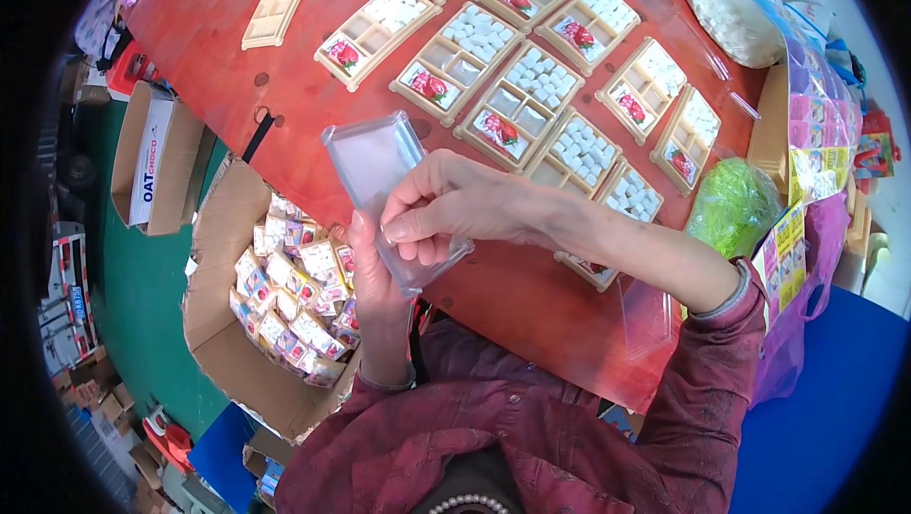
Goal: Packaging small white blocks into plastic containers and applying labels.
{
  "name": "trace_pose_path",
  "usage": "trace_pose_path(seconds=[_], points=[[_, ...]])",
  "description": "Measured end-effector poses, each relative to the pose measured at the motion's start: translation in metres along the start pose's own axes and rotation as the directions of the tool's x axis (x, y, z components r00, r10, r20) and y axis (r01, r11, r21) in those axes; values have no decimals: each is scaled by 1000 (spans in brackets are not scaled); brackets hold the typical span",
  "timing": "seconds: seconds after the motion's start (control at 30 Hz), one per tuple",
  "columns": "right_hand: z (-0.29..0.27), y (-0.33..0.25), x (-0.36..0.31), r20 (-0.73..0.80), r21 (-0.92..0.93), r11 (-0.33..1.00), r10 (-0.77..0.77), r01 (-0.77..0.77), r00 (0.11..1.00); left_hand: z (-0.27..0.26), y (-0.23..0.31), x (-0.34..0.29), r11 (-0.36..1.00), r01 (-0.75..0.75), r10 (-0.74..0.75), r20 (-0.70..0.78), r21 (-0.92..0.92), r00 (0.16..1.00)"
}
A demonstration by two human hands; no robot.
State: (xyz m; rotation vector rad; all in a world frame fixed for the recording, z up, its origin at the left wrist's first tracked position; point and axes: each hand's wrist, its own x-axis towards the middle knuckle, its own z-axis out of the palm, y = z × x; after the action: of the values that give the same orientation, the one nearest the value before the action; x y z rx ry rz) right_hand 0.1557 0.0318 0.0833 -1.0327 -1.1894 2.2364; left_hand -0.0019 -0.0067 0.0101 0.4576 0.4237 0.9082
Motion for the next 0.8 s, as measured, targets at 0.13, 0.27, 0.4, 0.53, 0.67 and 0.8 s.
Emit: trace_pose_path(seconds=[0.13,0.27,0.4,0.53,0.67,0.8], points=[[4,-6,0,0,-43,999,22,-22,1000,7,6,1,999,16,-16,-2,27,1000],[4,-9,-1,-18,-114,993,-11,9,1000,27,8,2,1000,-23,22,-276,-3,961],[6,-11,-1,-63,-113,993,-22,15,998,16,7,-1,997,-71,70,-216,2,974],[7,-13,1,-67,-106,994,-2,-6,998,12,5,1,996,-37,34,-46,-84,998],[6,-11,2,-57,-68,997,19,-23,998,9,6,1,995,-17,15,-25,-95,1000],[6,-10,2,-58,-50,997,50,-53,997,5,3,0,990,-56,56,-5,-133,998]])
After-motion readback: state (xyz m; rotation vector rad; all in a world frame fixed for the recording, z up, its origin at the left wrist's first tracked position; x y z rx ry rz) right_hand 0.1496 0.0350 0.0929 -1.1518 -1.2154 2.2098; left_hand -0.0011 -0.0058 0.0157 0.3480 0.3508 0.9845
